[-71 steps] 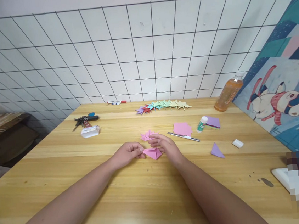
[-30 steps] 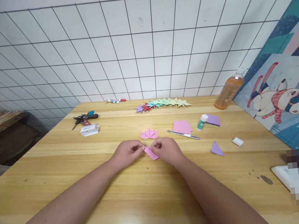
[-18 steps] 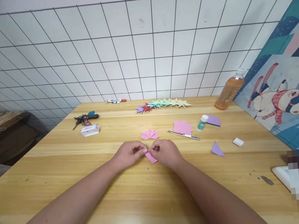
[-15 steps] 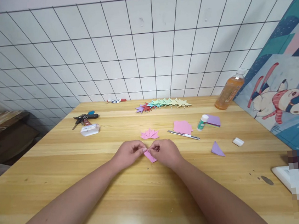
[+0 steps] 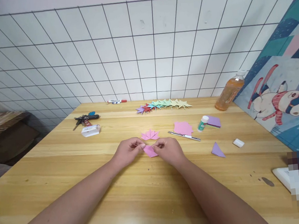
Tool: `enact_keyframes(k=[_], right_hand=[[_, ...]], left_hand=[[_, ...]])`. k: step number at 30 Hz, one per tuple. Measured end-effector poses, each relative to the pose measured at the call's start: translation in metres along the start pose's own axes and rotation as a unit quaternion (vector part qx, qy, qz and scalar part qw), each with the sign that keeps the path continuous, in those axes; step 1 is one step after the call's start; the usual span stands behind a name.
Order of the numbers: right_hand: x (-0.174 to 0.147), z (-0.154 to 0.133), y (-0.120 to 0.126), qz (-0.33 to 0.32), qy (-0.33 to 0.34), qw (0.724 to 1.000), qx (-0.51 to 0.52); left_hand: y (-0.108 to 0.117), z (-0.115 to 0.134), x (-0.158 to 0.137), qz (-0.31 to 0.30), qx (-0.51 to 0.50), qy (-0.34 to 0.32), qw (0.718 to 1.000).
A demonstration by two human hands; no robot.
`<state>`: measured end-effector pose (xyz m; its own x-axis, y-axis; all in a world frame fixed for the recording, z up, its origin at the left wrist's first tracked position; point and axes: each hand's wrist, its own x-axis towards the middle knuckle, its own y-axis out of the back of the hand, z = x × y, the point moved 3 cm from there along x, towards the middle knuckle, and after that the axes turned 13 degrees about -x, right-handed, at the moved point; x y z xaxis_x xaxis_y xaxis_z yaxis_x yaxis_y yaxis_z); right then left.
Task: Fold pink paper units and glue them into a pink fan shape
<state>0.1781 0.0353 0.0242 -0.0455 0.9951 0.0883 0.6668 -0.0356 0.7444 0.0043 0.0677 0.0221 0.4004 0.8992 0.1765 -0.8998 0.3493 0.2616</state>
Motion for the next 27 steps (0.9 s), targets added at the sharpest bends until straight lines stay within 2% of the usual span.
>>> enact_keyframes(k=[3,6,9,11,14,17,21,27], right_hand=[[0.0,-0.005,-0.001,0.027,-0.021,0.993,0.114],[0.0,-0.012,-0.006,0.028,-0.027,0.979,0.201],[0.0,-0.016,-0.009,0.025,-0.018,0.981,0.193],[0.0,-0.017,-0.008,0.049,-0.007,0.985,0.166],[-0.002,-0.017,-0.007,0.064,0.006,0.987,0.149],[-0.003,-0.019,-0.008,0.02,0.025,0.987,0.157],[-0.004,-0.021,-0.009,-0.014,0.002,0.981,0.193],[0.0,-0.013,-0.01,0.012,-0.043,0.958,0.283]], left_hand=[[-0.007,0.001,-0.001,0.018,-0.211,0.041,0.977],[-0.019,0.005,-0.005,-0.045,-0.27,0.08,0.959],[-0.022,0.002,-0.007,-0.027,-0.226,0.112,0.967],[-0.02,-0.002,-0.007,-0.019,-0.176,0.115,0.977],[-0.02,-0.006,-0.007,-0.058,-0.081,0.082,0.992],[-0.024,-0.006,-0.01,-0.111,-0.018,0.054,0.992],[-0.027,-0.005,-0.015,-0.148,0.009,0.056,0.987],[-0.029,-0.002,-0.016,-0.192,-0.004,0.093,0.977]])
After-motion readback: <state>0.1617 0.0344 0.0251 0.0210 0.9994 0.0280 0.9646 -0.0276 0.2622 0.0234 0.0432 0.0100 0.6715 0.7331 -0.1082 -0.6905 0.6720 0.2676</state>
